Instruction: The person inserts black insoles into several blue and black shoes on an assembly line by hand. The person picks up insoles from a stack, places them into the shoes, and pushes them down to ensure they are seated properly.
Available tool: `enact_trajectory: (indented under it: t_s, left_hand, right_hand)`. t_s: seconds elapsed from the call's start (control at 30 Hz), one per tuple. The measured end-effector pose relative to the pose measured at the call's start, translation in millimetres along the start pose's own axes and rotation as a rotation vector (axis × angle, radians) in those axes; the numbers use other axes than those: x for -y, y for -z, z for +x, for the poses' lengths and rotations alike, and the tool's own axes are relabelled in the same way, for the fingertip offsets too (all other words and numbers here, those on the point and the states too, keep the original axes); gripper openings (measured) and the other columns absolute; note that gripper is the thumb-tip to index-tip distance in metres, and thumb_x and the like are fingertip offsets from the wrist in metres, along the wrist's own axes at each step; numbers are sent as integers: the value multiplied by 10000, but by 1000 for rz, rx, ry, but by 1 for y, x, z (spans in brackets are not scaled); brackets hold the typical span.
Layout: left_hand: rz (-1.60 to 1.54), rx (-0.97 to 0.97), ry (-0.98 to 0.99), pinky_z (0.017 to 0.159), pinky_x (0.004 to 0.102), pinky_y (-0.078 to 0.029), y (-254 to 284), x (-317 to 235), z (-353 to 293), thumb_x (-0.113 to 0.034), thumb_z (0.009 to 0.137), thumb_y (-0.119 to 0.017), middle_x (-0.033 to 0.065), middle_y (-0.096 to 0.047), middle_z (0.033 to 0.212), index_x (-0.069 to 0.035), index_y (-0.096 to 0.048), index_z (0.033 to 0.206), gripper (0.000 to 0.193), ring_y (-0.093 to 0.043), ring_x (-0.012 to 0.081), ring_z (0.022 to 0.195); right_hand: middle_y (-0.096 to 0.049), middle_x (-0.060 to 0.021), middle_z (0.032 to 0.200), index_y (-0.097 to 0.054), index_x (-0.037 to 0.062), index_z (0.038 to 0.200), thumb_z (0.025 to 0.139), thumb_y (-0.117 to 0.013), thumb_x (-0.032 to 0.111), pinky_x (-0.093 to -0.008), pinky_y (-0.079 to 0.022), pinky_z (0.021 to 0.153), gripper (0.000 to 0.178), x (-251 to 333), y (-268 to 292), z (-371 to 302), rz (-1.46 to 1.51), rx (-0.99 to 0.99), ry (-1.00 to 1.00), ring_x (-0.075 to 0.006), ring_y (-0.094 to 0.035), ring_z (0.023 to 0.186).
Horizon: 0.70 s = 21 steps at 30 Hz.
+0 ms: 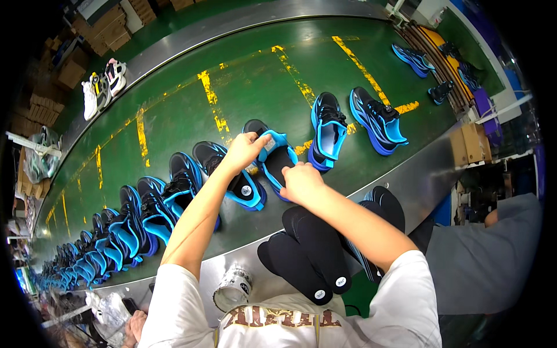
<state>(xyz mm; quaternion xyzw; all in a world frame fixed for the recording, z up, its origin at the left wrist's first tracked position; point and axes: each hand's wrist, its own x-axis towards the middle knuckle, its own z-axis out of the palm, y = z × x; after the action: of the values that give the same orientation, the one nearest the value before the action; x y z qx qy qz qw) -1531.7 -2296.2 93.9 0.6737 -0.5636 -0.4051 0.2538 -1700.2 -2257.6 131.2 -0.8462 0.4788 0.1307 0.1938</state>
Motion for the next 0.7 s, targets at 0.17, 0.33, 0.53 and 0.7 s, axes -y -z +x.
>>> enact_trajectory:
  t_s: [0.17,0.33,0.53,0.7]
  left_hand:
    - [-15,2,-27,528,335,-414,-2,2,2,-392,793,-551,146,-543,584,72,-585,738,468,-523,175,563]
    - [21,-8,-30,555,352,-426,-4,0,1,-418,798,-532,192,-558,613,72,-576,738,495,-561,243,592]
    - [59,-24,-36,587,365,-443,-6,5,0,-439,819,-491,211,-574,644,60,-574,761,509,-585,290,624]
    - [4,24,-7,526,327,-421,-6,1,3,-421,812,-521,150,-544,589,54,-570,755,482,-539,194,553]
  right_hand:
    - [-578,-197,870,-622,-2,719,683,-561,160,-398,-466,757,177,-14,-17,30,55,4,151,-346,-563,846]
    - [-546,-170,888,-617,3,786,745,-483,111,-390,-470,752,177,-12,-51,52,-49,-188,189,-299,-547,871]
    - [-507,-165,1075,-605,30,961,781,-472,135,-370,-409,850,247,-5,-39,62,-174,141,108,-295,-485,1005]
    - [-449,-173,1209,-591,46,1064,793,-466,172,-349,-385,885,324,-11,-40,82,-456,416,184,-284,-453,1074]
